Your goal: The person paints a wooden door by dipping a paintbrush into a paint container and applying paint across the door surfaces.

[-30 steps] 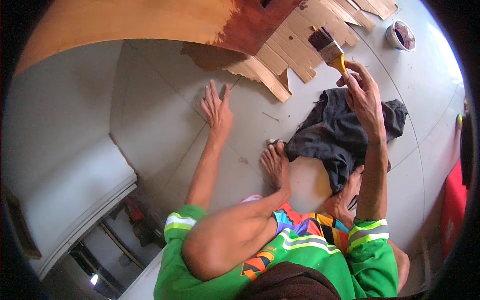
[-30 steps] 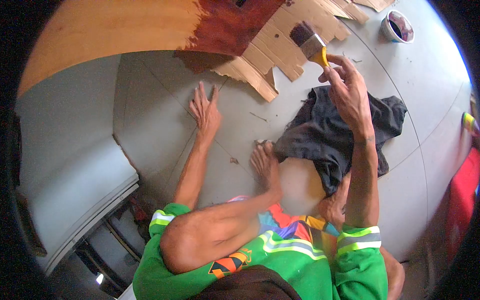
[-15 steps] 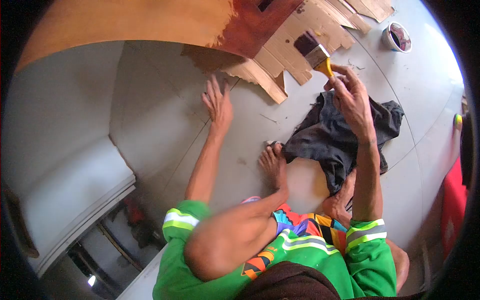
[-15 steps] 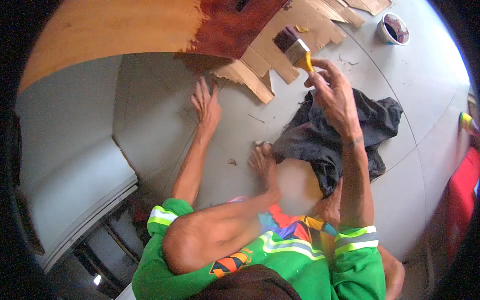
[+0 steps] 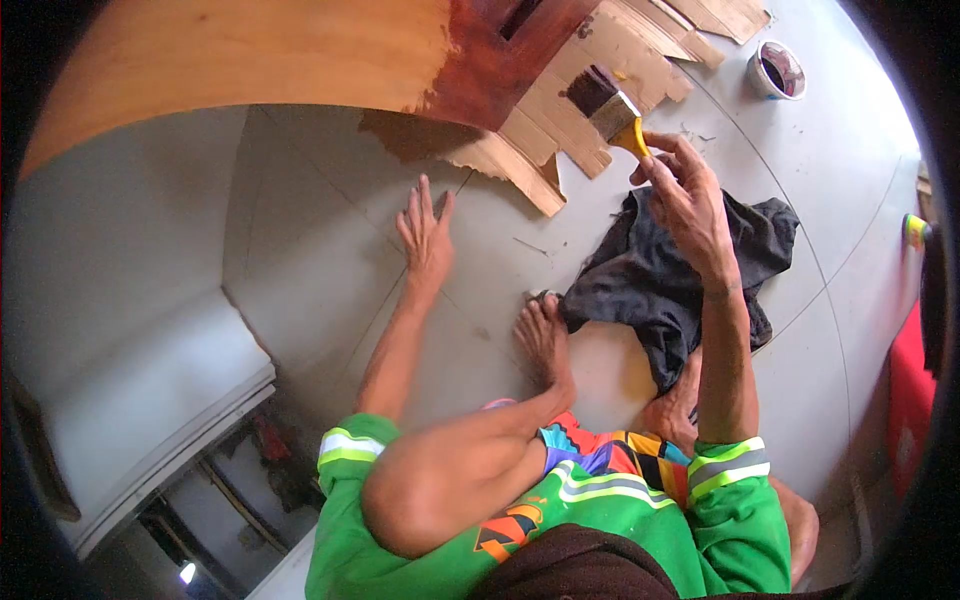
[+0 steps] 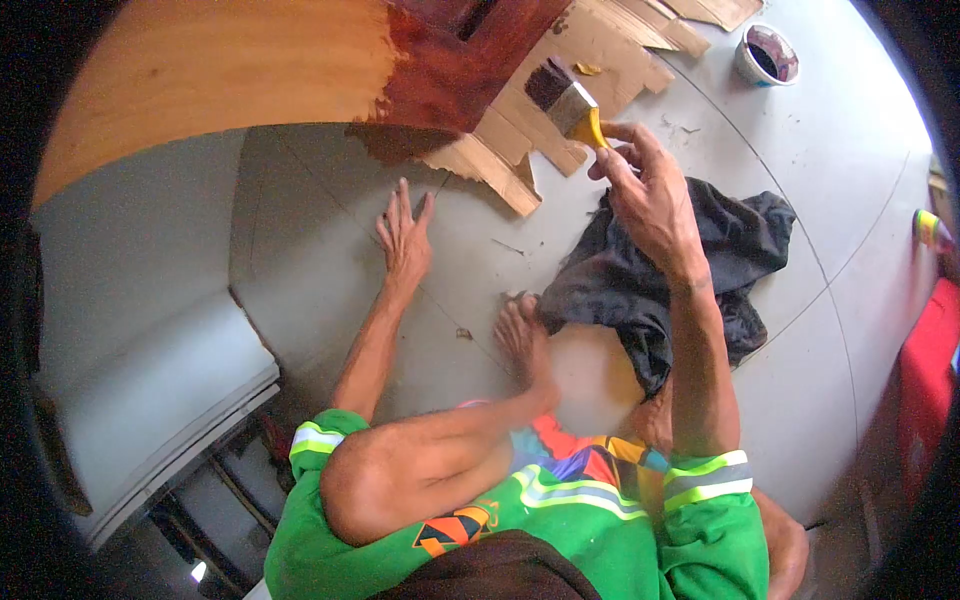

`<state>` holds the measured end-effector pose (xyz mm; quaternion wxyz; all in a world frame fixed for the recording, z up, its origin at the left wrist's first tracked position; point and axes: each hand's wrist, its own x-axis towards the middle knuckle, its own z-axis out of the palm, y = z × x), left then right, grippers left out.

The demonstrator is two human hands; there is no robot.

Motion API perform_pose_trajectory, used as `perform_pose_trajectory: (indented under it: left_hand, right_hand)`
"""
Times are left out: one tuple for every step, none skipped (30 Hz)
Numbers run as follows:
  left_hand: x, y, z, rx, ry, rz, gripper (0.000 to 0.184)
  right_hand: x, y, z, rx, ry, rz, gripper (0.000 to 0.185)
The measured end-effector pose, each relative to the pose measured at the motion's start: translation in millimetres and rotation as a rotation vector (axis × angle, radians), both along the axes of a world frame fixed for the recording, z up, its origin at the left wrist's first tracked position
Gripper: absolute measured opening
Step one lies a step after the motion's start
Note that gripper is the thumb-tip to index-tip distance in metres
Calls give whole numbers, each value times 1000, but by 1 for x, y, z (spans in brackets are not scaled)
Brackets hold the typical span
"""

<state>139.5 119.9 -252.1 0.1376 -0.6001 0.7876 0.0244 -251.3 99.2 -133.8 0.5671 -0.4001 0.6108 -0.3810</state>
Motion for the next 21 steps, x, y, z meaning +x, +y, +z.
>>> perform_pose_trajectory:
  left_hand:
    - [0,-4,0,-13,-32,3,66]
    - [-1,-12,-1,-26,-64,6,65]
    - [0,-14,-5,-43,-93,11,63]
    - [-1,-10,-6,-55,-59,24,63]
    - [-6,-5,-9,-69,-24,33,64]
    - [-12,-1,-11,-86,11,37,64]
    - [-21,7,-11,-59,28,23,64]
    - [-28,19,-10,-27,42,9,63]
    - [-34,25,-9,3,55,-6,63]
    - [-34,25,-10,-10,56,20,63]
    - [-33,22,-10,-26,55,48,63]
    - [-28,17,-8,-49,47,82,63]
    - [-24,15,-10,-68,60,98,61]
    - [-22,11,-12,-91,73,115,60]
    - [-21,8,-8,-116,91,134,58]
    - [-20,10,-1,-111,133,159,51]
    - [-24,12,3,-108,183,172,45]
    - [-32,12,12,-96,236,179,38]
    - [-34,9,22,-92,317,251,31]
    - [-32,3,33,-85,404,314,23]
    - [-33,-6,46,-105,468,340,19]
  right_hand:
    - [0,-1,0,-3,-4,4,32]
    - [2,-1,-1,-6,-7,9,32]
    - [4,-1,-1,0,-1,7,32]
    - [5,-1,-2,1,-7,16,32]
    - [6,0,-6,1,-13,22,32]
    - [5,-1,-7,-3,-19,23,32]
    - [6,0,-4,8,-19,5,32]
    - [4,-2,-4,13,-23,4,32]
    - [2,-1,-5,17,-29,3,32]
    - [1,-1,-6,24,-36,4,32]
    - [2,-1,-4,20,-90,-20,33]
    - [4,-1,-3,-5,-62,-39,32]
    - [5,-1,-3,1,-72,-47,32]
    - [6,-1,-2,2,-81,-53,32]
    - [7,-1,0,-11,-58,-40,33]
    - [9,-1,-1,-32,-69,-53,33]
    - [9,-2,-1,-45,-89,-60,33]
    - [7,-1,-2,-51,-106,-73,33]
    - [9,-2,-5,-51,-113,-101,32]
    - [11,-3,-9,-54,-113,-137,31]
    - [11,-6,-16,-76,-63,-135,30]
